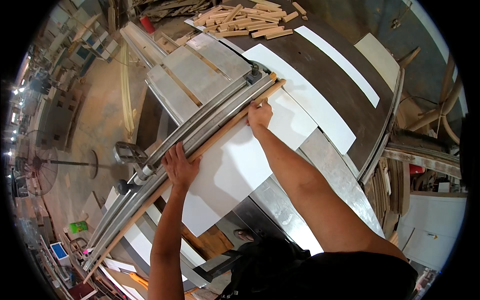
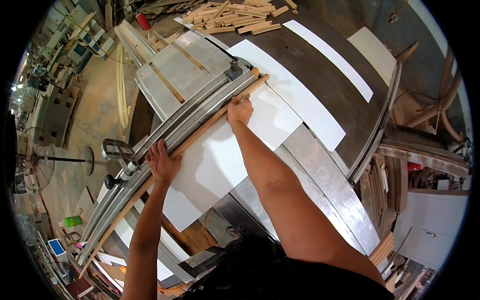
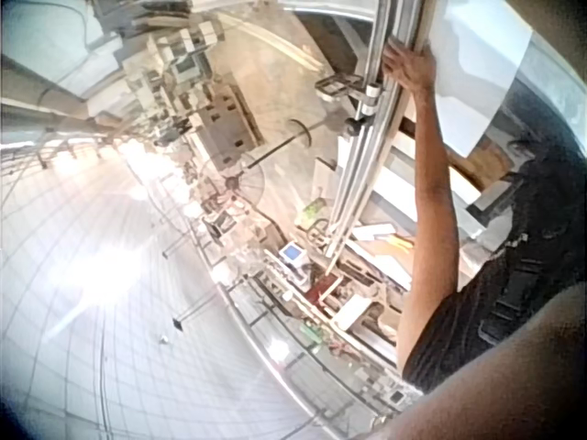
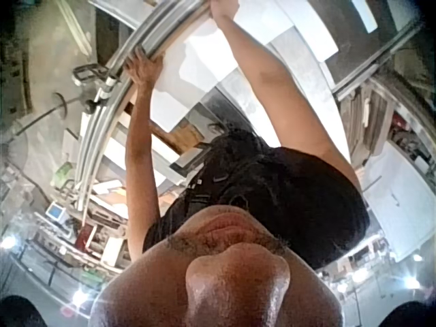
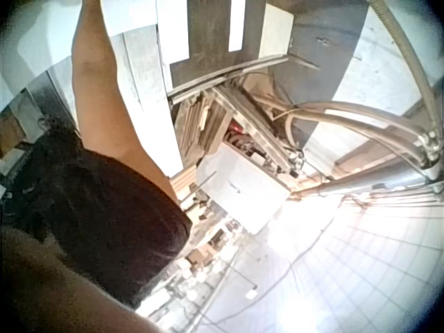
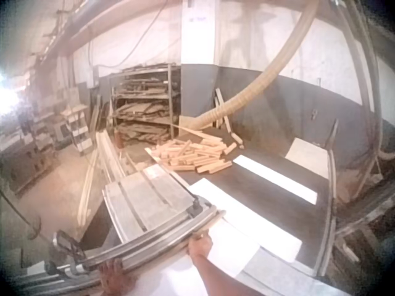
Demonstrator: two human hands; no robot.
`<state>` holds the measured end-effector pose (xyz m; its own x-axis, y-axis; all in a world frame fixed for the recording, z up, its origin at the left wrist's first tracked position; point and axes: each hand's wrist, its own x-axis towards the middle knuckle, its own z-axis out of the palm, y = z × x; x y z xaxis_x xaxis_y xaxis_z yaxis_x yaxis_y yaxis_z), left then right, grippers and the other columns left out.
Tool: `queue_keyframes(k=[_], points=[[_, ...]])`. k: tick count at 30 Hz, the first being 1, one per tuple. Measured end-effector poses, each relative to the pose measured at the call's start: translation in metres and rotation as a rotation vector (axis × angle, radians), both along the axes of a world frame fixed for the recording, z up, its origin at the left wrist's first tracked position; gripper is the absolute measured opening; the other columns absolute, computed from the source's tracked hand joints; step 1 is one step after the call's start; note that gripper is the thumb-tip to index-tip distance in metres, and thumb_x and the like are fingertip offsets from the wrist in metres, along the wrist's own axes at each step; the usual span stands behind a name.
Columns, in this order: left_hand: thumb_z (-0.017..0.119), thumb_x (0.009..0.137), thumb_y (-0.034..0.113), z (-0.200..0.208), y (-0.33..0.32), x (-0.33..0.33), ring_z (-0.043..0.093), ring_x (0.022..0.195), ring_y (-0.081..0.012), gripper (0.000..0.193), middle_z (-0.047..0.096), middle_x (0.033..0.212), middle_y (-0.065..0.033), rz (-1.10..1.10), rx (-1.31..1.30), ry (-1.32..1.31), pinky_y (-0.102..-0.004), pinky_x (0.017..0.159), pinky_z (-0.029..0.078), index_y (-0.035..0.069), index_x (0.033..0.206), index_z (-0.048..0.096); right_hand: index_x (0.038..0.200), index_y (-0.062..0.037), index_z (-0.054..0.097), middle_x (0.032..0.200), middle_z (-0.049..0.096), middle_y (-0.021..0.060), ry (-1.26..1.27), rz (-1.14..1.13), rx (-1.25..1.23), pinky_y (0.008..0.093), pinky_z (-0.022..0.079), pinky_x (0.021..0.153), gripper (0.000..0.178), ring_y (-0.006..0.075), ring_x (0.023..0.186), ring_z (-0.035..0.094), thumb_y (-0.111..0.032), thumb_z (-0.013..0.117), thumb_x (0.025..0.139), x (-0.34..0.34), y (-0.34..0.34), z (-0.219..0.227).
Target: The person uses a table saw to cut long wooden dowels into shorter segments. They feed the dowels through the saw one by one, collecting the cut pieces and stacking them on the table. The person also retrieves more dowels from a plastic-wrapped bundle on the floor and uses a yellow air blower to clear sawdust from the machine.
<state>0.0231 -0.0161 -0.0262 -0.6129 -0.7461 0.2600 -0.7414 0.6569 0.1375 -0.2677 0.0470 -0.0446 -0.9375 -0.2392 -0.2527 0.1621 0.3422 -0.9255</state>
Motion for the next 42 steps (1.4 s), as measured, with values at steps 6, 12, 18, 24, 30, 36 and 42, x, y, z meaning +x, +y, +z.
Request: queue_keyframes(k=[6, 12, 18, 24, 30, 36, 42], points=[[0.086, 0.072, 0.039, -0.003, 0.0, 0.0, 0.047, 0.122, -0.0352, 0.085, 0.053, 0.128, -0.0156, 0.0, -0.044, 0.007, -0.0515, 0.106, 0.032, 0.005, 0.138, 0.045, 0.137, 0.0066, 0.049, 0.074, 0.069, 0.0215, -0.027, 0.002, 0.004, 0.0412, 0.055, 0.042, 0.05, 0.0298, 0.048, 0.067, -0.018, 0.06, 0.095, 0.002, 0.0, -0.001], [0.088, 0.069, 0.028, 0.009, 0.019, -0.018, 0.048, 0.115, -0.0357, 0.076, 0.053, 0.117, -0.0146, 0.114, -0.053, 0.073, -0.051, 0.104, 0.032, 0.005, 0.129, 0.049, 0.141, 0.0056, 0.047, 0.074, 0.07, 0.0224, 0.034, 0.016, 0.031, 0.0419, 0.056, 0.046, 0.055, 0.0314, 0.052, 0.068, -0.02, 0.061, 0.094, -0.003, -0.002, -0.014], [0.087, 0.066, 0.019, 0.027, 0.024, -0.023, 0.049, 0.119, -0.0375, 0.069, 0.054, 0.119, -0.016, 0.302, 0.095, 0.05, -0.0496, 0.111, 0.031, 0.004, 0.124, 0.052, 0.134, 0.0056, 0.048, 0.077, 0.071, 0.0218, 0.028, 0.079, 0.11, 0.044, 0.059, 0.056, 0.051, 0.0338, 0.059, 0.071, -0.024, 0.061, 0.095, 0.005, -0.01, -0.014], [0.084, 0.063, 0.015, 0.022, 0.019, -0.029, 0.053, 0.114, -0.0397, 0.061, 0.055, 0.117, -0.0184, 0.31, 0.099, 0.06, -0.0506, 0.11, 0.035, 0.002, 0.116, 0.056, 0.136, 0.0038, 0.047, 0.071, 0.069, 0.0198, 0.138, 0.071, 0.081, 0.0401, 0.052, 0.037, 0.048, 0.0275, 0.044, 0.065, -0.022, 0.06, 0.098, -0.004, -0.014, -0.047], [0.085, 0.064, 0.015, 0.025, 0.021, -0.031, 0.053, 0.113, -0.0392, 0.059, 0.055, 0.114, -0.0175, 0.298, 0.09, 0.084, -0.0511, 0.109, 0.036, 0.002, 0.113, 0.056, 0.117, 0.0018, 0.049, 0.07, 0.068, 0.0197, 0.05, 0.078, 0.048, 0.0409, 0.053, 0.039, 0.031, 0.0284, 0.045, 0.065, -0.019, 0.059, 0.097, 0.001, 0.0, -0.007], [0.086, 0.064, 0.016, 0.032, 0.02, -0.032, 0.054, 0.113, -0.0382, 0.06, 0.055, 0.115, -0.0169, 0.27, 0.111, 0.101, -0.0512, 0.107, 0.037, 0.004, 0.114, 0.055, 0.111, -0.0003, 0.05, 0.071, 0.068, 0.0191, 0.035, 0.049, 0.004, 0.0385, 0.052, 0.036, 0.023, 0.0273, 0.044, 0.065, -0.015, 0.059, 0.096, -0.003, 0.003, 0.001], [0.085, 0.065, 0.019, 0.027, 0.013, -0.021, 0.054, 0.114, -0.0395, 0.063, 0.056, 0.117, -0.0172, 0.25, 0.15, 0.107, -0.0509, 0.105, 0.039, 0.005, 0.119, 0.056, 0.145, 0.0014, 0.042, 0.065, 0.067, 0.0167, 0.033, 0.083, 0.043, 0.0367, 0.05, 0.034, 0.058, 0.0239, 0.041, 0.062, -0.024, 0.061, 0.097, -0.002, -0.001, -0.004]])
